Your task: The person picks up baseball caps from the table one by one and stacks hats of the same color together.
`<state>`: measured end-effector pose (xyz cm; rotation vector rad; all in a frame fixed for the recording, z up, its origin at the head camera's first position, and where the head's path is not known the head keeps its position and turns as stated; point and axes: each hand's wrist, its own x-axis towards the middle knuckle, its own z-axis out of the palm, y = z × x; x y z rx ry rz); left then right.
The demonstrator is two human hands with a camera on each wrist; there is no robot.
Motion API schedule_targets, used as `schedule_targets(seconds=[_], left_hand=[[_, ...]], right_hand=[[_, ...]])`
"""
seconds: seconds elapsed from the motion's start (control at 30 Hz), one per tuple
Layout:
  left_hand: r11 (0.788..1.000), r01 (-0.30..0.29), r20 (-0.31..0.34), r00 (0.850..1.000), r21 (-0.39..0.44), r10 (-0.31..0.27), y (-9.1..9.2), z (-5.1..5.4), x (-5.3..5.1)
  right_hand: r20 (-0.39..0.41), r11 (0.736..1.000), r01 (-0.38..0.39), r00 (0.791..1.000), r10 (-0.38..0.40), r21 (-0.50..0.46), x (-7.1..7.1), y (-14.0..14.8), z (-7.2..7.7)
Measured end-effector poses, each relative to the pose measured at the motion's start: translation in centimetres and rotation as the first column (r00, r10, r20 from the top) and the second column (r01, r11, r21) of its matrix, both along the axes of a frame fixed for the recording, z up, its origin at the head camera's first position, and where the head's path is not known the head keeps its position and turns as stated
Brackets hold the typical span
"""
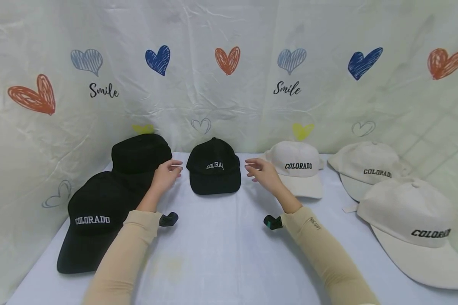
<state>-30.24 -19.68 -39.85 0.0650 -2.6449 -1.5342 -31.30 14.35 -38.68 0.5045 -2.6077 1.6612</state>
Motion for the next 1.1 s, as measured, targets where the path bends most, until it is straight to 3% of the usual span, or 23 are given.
schedule_targets(seconds=[0.23, 0.37, 0.6, 0.7, 0.9, 1.1], left_hand=[[0.996, -0.016, 0.132, 0.991, 0.093, 0.003, 0.2, -0.4, -0.7], [0.99, -0.032, 0.184, 0.983, 0.137, 0.006, 0.2, -0.7, -1.1], [0.97, -0.053, 0.27, 0.963, 0.236, -0.013, 0.4, -0.7, -0.7], [0.961, -0.049, 0.293, 0.955, 0.271, -0.034, 0.5, -0.8, -0.7], [0.957, -0.025, 0.314, 0.947, 0.289, -0.07, 0.5, -1.2, -0.8], [0.973, -0.042, 0.301, 0.953, 0.227, -0.03, 1.2, -1.4, -1.1]], right_hand=[[0.242, 0.991, 0.035, 0.97, -0.004, -0.126, -0.9, -0.7, -0.9], [0.301, 0.988, 0.068, 0.953, -0.024, -0.138, -1.5, -1.1, -1.4], [0.42, 0.973, 0.115, 0.907, -0.022, -0.198, -2.2, -1.4, -1.9], [0.444, 0.968, 0.126, 0.896, -0.016, -0.219, -2.3, -1.4, -2.1], [0.44, 0.972, 0.09, 0.898, 0.015, -0.216, -2.3, -1.5, -2.4], [0.453, 0.984, 0.073, 0.891, 0.008, -0.161, -2.5, -1.8, -2.5]])
